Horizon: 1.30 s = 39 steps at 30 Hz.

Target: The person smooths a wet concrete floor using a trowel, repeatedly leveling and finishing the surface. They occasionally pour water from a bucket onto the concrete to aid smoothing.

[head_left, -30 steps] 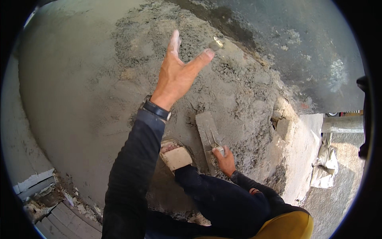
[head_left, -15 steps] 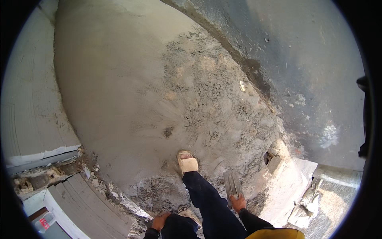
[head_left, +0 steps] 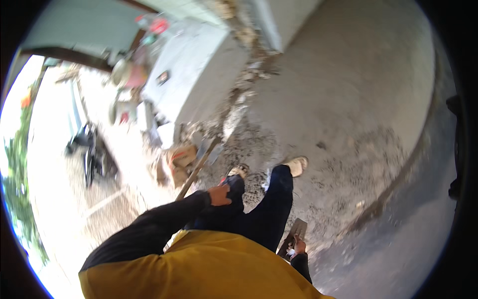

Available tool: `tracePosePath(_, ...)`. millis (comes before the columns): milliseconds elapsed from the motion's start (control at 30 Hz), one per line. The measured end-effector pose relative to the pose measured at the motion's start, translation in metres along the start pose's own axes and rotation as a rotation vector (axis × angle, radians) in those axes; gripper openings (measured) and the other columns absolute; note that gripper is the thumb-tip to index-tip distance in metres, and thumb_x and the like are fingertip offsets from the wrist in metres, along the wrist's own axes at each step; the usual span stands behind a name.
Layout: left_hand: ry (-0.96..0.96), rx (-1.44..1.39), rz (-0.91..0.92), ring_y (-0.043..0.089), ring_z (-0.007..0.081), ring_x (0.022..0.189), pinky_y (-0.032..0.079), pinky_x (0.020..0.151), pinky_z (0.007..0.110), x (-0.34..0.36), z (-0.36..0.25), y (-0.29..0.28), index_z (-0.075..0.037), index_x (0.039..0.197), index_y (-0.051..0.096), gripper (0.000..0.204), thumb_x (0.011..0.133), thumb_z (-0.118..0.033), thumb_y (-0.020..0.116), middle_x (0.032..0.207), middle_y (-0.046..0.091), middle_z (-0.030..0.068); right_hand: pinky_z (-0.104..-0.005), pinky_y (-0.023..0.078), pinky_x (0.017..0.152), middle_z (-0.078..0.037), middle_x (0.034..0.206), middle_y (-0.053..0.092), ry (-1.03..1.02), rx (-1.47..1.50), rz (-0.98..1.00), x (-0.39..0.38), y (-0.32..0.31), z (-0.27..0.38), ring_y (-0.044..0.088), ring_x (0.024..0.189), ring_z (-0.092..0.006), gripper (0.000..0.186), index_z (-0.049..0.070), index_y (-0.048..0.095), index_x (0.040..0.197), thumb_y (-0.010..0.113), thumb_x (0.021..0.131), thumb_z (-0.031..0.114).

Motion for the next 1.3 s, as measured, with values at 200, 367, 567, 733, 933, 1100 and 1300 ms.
tracePosePath(200, -0.165, 0.023, 0.052, 0.067, 0.0452, 0.114, 0.054, 0.095, 0.055, -0.047, -0.003, 0.019, -0.001, 0.13, 0.057, 0.063, 0.082, -0.037, 0.076, 0.121, 0.068, 0.0238, -0.0453, 0.051, 0.048, -0.01, 0.074, 0.065, -0.218, -0.149, -0.22, 0.037, -0.078, 0.137, 0.059, 0.053, -0.0225, 0.044, 0.009, 0.064, 0.118, 0.068, 0.097, 0.048)
tracePosePath(367, -0.085, -0.173, 0.074, 0.072, 0.0387, 0.105, 0.057, 0.089, 0.052, -0.11, 0.021, 0.026, -0.003, 0.105, 0.074, 0.042, 0.074, -0.031, 0.075, 0.109, 0.074, 0.02, -0.0508, 0.047, 0.053, -0.008, 0.072, 0.059, -0.845, -0.68, -0.474, 0.036, -0.067, 0.289, 0.056, 0.058, -0.0242, 0.038, 0.007, 0.067, 0.096, 0.069, 0.095, 0.046)
tracePosePath(567, 0.202, -0.723, -0.118, 0.071, 0.0314, 0.103, 0.056, 0.087, 0.044, -0.202, 0.074, 0.012, -0.004, 0.11, 0.075, 0.051, 0.087, -0.049, 0.075, 0.109, 0.074, 0.0153, -0.0528, 0.054, 0.071, -0.019, 0.094, 0.073, -0.486, -0.754, -0.676, 0.014, -0.031, 0.312, 0.068, 0.075, -0.0319, 0.054, -0.004, 0.068, 0.124, 0.07, 0.096, 0.042)
tracePosePath(733, 0.332, -1.341, -0.086, 0.07, 0.0193, 0.11, 0.058, 0.088, 0.037, -0.292, 0.222, 0.015, -0.006, 0.117, 0.074, 0.051, 0.097, -0.053, 0.068, 0.111, 0.076, 0.0075, -0.0516, 0.055, 0.072, -0.019, 0.098, 0.073, -0.58, -0.836, -0.446, -0.088, 0.052, 0.225, 0.069, 0.078, -0.0324, 0.053, -0.004, 0.066, 0.125, 0.071, 0.096, 0.039)
tracePosePath(933, -0.489, -0.66, -0.844, 0.071, 0.034, 0.111, 0.058, 0.092, 0.043, -0.406, 0.51, 0.058, 0.0, 0.126, 0.067, 0.053, 0.098, -0.045, 0.063, 0.118, 0.074, 0.0215, -0.051, 0.055, 0.07, -0.018, 0.097, 0.072, -0.613, -0.882, -0.297, -0.163, 0.16, 0.113, 0.07, 0.078, -0.0325, 0.05, -0.004, 0.066, 0.123, 0.072, 0.095, 0.037)
tracePosePath(1100, -0.446, -0.783, -0.687, 0.069, 0.0417, 0.114, 0.055, 0.098, 0.046, -0.418, 0.64, 0.166, -0.004, 0.126, 0.07, 0.05, 0.096, -0.043, 0.064, 0.123, 0.071, 0.0261, -0.0505, 0.055, 0.069, -0.017, 0.096, 0.071, -0.656, -0.914, -0.24, -0.193, 0.228, 0.059, 0.07, 0.078, -0.0325, 0.047, -0.004, 0.066, 0.12, 0.073, 0.094, 0.035)
tracePosePath(1300, -0.769, -1.328, -0.508, 0.071, 0.0291, 0.1, 0.06, 0.085, 0.048, -0.426, 0.694, 0.381, -0.003, 0.116, 0.076, 0.056, 0.09, -0.052, 0.072, 0.112, 0.076, 0.0142, -0.0499, 0.055, 0.068, -0.016, 0.095, 0.07, -0.807, -0.902, -0.155, -0.189, 0.346, 0.036, 0.071, 0.077, -0.0326, 0.045, -0.004, 0.067, 0.118, 0.074, 0.094, 0.033)
Point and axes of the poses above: each hand's wrist, its own x-axis towards the middle knuckle, its own y-axis out of the palm, z = x × y, the point moved 9 cm from there along x, towards the middle knuckle
